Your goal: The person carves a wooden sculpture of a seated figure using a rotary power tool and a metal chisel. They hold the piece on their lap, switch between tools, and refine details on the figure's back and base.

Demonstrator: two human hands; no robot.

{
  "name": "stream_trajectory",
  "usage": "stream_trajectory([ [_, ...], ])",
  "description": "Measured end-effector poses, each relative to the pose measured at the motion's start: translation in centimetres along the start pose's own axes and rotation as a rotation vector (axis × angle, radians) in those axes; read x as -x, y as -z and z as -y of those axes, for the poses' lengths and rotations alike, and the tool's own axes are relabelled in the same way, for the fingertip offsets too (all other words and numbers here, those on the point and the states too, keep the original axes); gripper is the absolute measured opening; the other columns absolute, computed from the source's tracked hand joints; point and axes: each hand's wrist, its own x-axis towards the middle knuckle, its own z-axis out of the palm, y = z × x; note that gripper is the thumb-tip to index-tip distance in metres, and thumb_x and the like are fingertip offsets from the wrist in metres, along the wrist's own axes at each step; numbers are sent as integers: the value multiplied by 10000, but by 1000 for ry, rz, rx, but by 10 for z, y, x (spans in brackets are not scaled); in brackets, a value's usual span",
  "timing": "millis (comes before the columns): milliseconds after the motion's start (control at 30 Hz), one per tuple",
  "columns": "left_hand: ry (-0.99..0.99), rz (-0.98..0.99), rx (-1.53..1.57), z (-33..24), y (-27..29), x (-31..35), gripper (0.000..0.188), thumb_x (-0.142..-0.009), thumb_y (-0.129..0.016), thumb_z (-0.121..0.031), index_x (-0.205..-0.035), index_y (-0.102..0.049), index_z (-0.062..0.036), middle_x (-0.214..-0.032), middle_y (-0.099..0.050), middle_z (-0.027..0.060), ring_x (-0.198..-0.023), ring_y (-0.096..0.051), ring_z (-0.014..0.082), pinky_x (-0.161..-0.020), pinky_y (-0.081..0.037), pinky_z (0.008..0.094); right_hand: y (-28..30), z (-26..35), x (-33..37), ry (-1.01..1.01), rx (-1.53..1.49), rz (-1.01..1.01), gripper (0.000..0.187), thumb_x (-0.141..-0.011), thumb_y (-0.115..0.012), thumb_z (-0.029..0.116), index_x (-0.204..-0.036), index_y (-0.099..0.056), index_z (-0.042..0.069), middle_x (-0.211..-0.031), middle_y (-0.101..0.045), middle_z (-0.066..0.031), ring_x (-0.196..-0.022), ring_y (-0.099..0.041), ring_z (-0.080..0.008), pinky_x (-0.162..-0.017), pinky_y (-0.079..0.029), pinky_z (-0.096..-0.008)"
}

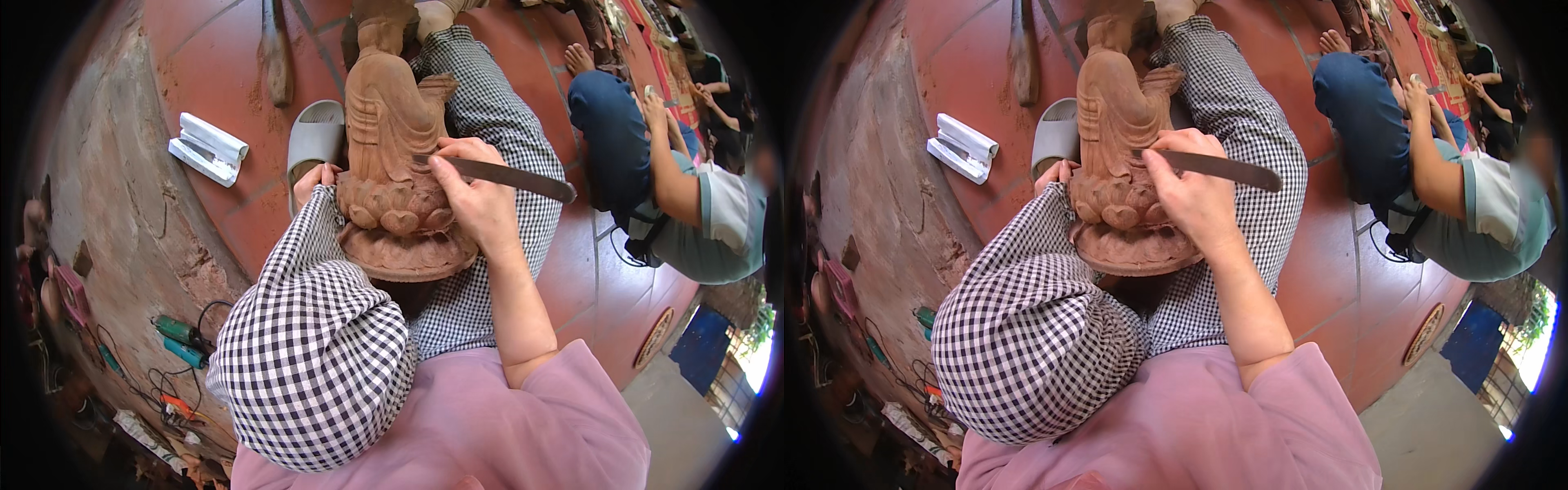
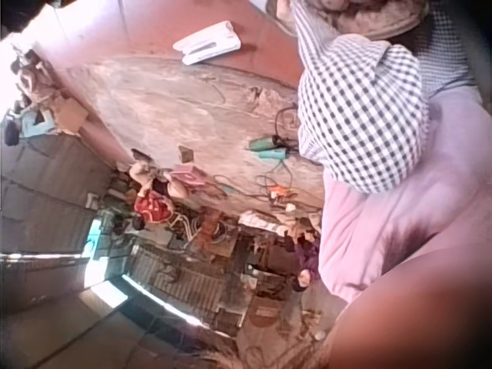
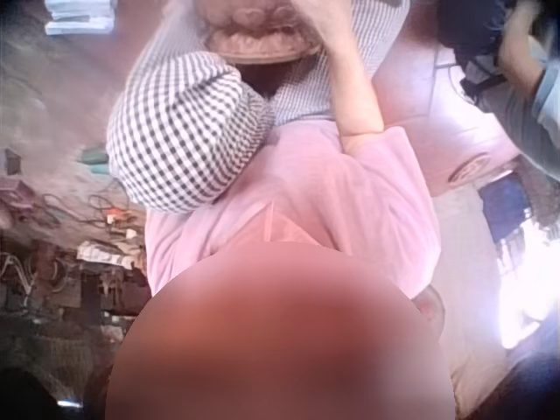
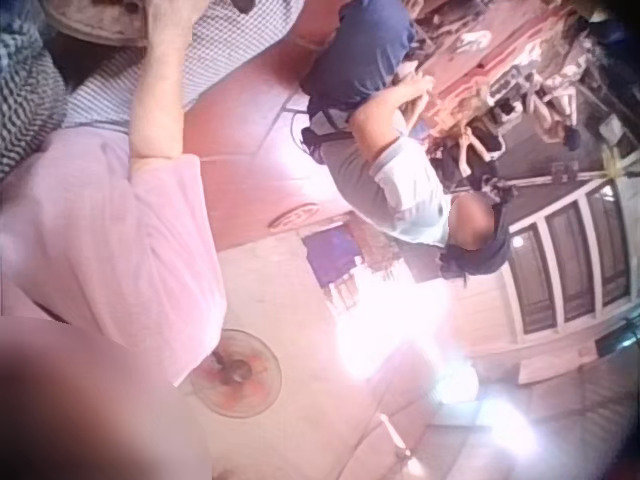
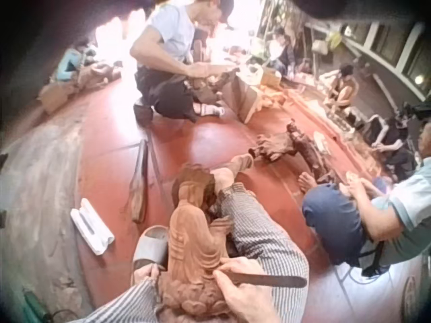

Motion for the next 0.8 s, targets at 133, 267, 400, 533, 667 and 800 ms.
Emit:
stream_trajectory([
  [133,-5,4,-8,0,1,1,408,-1069,-486,-305,-975,-727,11,-846,-723,107,-746,-655,156,-746,-531,297,15,8,-7,-312,-189,126,148,-935,-673,132,-995,-718,4,-840,-713,-47,-779,-630,-116,-735,-499,-277],
  [267,-19,15,-10,-2,-2,1,409,-1068,-488,-305,-970,-727,12,-837,-720,105,-740,-653,156,-738,-529,297,3,-3,-1,10,13,14,151,-913,-685,124,-973,-709,-12,-889,-701,-84,-804,-637,-159,-738,-504,-303],
  [400,-23,21,-11,-1,-2,4,409,-1067,-491,-305,-965,-728,12,-828,-716,104,-734,-651,155,-731,-527,297,17,4,-7,-309,-256,134,171,-931,-675,149,-988,-715,-7,-824,-694,-47,-755,-613,-112,-697,-488,-269],
  [533,-19,24,-17,0,0,6,409,-1066,-493,-306,-960,-728,12,-819,-713,103,-727,-649,155,-723,-526,297,21,15,-9,-377,-222,197,171,-935,-666,149,-1004,-717,1,-817,-690,-47,-752,-614,-110,-679,-482,-275],
  [667,-27,26,-17,-1,-2,5,410,-1065,-496,-306,-955,-729,13,-811,-709,101,-721,-647,154,-716,-524,297,0,-19,-7,336,75,-147,136,-885,-646,120,-890,-684,-9,-785,-669,-115,-691,-641,-241,-636,-498,-376],
  [800,-27,24,-17,-1,-1,6,410,-1063,-498,-306,-950,-729,13,-802,-706,100,-714,-646,154,-708,-522,297,23,-3,-12,-385,-274,177,176,-920,-674,161,-923,-689,-15,-1116,-705,-131,-957,-665,-200,-869,-510,-343],
])
